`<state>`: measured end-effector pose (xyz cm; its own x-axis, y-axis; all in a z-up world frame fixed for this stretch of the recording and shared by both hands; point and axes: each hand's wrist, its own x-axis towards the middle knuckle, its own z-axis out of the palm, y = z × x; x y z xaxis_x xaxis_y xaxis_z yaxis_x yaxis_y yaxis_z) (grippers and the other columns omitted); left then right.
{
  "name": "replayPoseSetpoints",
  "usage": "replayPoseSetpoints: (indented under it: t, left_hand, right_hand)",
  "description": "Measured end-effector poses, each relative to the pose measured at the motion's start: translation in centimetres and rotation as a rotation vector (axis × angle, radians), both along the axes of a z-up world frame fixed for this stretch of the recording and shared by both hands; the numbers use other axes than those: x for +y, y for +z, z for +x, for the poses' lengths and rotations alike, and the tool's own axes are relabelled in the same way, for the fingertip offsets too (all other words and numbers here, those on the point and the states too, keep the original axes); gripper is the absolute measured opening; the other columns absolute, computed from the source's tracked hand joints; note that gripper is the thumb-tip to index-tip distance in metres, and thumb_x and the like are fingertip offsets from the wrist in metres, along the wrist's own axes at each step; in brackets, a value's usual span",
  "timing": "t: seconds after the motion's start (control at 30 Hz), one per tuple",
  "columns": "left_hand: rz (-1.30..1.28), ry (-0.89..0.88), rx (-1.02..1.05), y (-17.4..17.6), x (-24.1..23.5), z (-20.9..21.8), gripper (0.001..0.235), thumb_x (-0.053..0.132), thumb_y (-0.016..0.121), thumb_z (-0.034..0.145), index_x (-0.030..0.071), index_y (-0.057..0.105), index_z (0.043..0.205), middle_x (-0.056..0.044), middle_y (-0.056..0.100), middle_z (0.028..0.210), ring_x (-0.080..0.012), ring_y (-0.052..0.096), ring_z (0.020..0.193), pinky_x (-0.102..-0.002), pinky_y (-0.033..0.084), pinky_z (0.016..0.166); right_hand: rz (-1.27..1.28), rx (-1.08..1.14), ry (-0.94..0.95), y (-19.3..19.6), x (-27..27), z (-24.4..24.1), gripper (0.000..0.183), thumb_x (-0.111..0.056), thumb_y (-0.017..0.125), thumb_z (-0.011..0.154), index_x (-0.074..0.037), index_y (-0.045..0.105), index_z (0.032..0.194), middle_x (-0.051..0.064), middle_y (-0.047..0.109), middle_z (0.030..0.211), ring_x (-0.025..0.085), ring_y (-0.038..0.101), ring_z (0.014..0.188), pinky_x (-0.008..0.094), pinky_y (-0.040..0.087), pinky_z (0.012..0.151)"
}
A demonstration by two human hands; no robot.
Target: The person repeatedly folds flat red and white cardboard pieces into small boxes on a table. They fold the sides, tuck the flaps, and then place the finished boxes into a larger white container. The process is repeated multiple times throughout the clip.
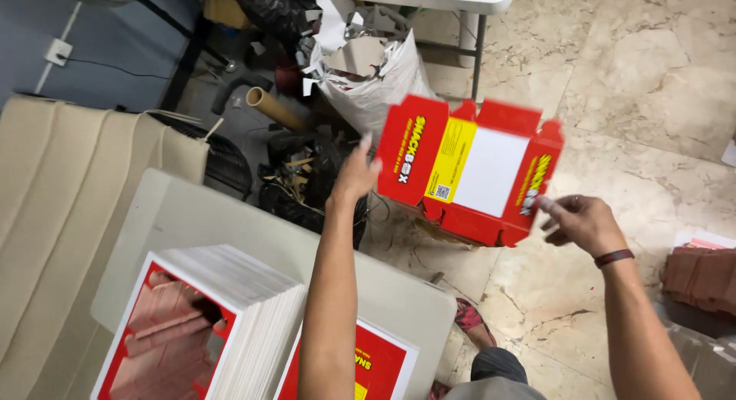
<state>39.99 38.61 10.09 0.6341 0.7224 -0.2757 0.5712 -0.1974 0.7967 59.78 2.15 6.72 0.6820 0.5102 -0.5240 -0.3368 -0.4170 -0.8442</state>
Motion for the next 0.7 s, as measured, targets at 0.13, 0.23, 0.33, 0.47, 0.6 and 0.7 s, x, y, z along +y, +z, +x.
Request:
replayPoseSetpoints:
  t: [0.13, 0.23, 0.33, 0.47, 0.6, 0.7]
  left_hand:
    - [-0.123, -0.31, 0.622, 0.1, -0.9, -0.9, 0.11, 0.007, 0.071, 0.083, 0.023, -0.002, 0.164, -0.009, 0.012, 0.171, -0.0259, 0.019, 0.156, -0.041, 0.024, 0.124]
    - [-0.085, -0.303, 0.435, -0.3, -1.5, -0.3, 0.102, 0.011, 0.079, 0.078, 0.02, 0.013, 0.156, -0.007, 0.039, 0.147, -0.0247, 0.04, 0.134, -0.041, 0.036, 0.108]
    - [0.032, -0.286, 0.359, 0.4, -2.4, 0.5, 0.085, 0.009, 0.08, 0.073, 0.01, 0.039, 0.148, -0.017, 0.068, 0.129, -0.0336, 0.065, 0.12, -0.046, 0.055, 0.096]
    - [0.077, -0.244, 0.419, 1.2, -2.5, 0.7, 0.072, 0.007, 0.079, 0.074, 0.0, 0.051, 0.141, -0.024, 0.066, 0.13, -0.0384, 0.061, 0.126, -0.05, 0.057, 0.098]
    - [0.031, -0.231, 0.438, 2.0, -2.3, 1.1, 0.066, 0.008, 0.077, 0.075, -0.003, 0.053, 0.135, -0.026, 0.067, 0.127, -0.0422, 0.061, 0.125, -0.054, 0.056, 0.097]
    - [-0.034, -0.175, 0.397, 0.1, -2.1, -0.1, 0.068, 0.013, 0.077, 0.076, 0.003, 0.053, 0.139, -0.024, 0.064, 0.134, -0.0454, 0.055, 0.132, -0.06, 0.049, 0.103]
  right_hand:
    - [-0.156, -0.285, -0.157, -6.7, -0.1, 4.0, 0.041, -0.037, 0.069, 0.106, 0.004, 0.071, 0.111, 0.02, 0.071, 0.086, 0.024, 0.064, 0.068, 0.036, 0.053, 0.054]
    - [0.047, -0.574, -0.134, -10.1, 3.5, 7.5, 0.043, -0.033, 0.058, 0.11, 0.004, 0.06, 0.133, 0.02, 0.064, 0.122, 0.028, 0.058, 0.109, 0.041, 0.048, 0.084]
    - [0.233, -0.676, -0.036, -10.3, 8.7, 7.9, 0.044, -0.026, 0.047, 0.114, 0.007, 0.058, 0.141, 0.028, 0.058, 0.137, 0.041, 0.052, 0.132, 0.051, 0.038, 0.112]
    - [0.411, -0.681, -0.027, -11.8, 10.1, 7.8, 0.029, -0.006, 0.046, 0.116, 0.014, 0.061, 0.132, 0.033, 0.062, 0.131, 0.045, 0.054, 0.131, 0.055, 0.04, 0.113]
    - [0.415, -0.688, 0.0, -13.6, 10.1, 9.0, 0.025, -0.004, 0.049, 0.116, 0.01, 0.063, 0.132, 0.028, 0.065, 0.13, 0.036, 0.059, 0.126, 0.049, 0.044, 0.109]
    - [0.397, -0.768, 0.072, -14.7, 9.4, 10.3, 0.028, -0.004, 0.051, 0.117, 0.012, 0.065, 0.135, 0.033, 0.065, 0.124, 0.042, 0.062, 0.117, 0.053, 0.046, 0.1]
